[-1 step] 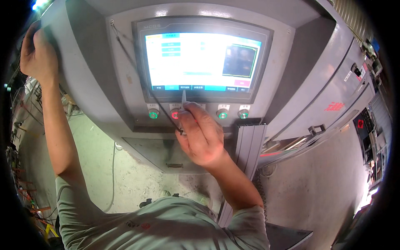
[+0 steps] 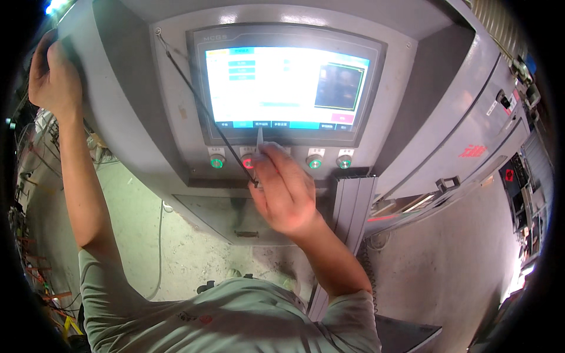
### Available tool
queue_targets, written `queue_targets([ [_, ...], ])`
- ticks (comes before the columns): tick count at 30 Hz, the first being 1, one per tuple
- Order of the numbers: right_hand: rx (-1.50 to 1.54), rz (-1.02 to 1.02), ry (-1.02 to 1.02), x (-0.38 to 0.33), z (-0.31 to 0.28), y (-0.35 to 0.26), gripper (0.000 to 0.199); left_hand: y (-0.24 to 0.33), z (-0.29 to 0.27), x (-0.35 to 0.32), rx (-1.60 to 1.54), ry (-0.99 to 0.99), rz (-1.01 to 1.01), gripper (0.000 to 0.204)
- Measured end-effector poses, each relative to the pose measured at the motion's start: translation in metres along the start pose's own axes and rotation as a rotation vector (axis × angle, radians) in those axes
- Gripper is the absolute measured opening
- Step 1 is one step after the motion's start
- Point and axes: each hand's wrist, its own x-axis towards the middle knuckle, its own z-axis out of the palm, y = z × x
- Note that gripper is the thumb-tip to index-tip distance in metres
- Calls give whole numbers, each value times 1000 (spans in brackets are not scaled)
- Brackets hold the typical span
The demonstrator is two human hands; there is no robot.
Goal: The person operates a CNC machine's touchscreen interface using a stylus, then retrieves a long metal profile from the machine. They carry the profile across the workshop floor, show it to a coworker, and return it to the machine area.
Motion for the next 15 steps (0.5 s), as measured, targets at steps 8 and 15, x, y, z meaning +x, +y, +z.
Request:
queue_targets([
  [8, -7, -29, 39, 2, -2, -7, 28, 0, -1, 3, 29, -3, 0, 25],
  [15, -66, -96, 21, 12, -12, -9, 29, 2, -2, 5, 79, -22, 90, 26],
])
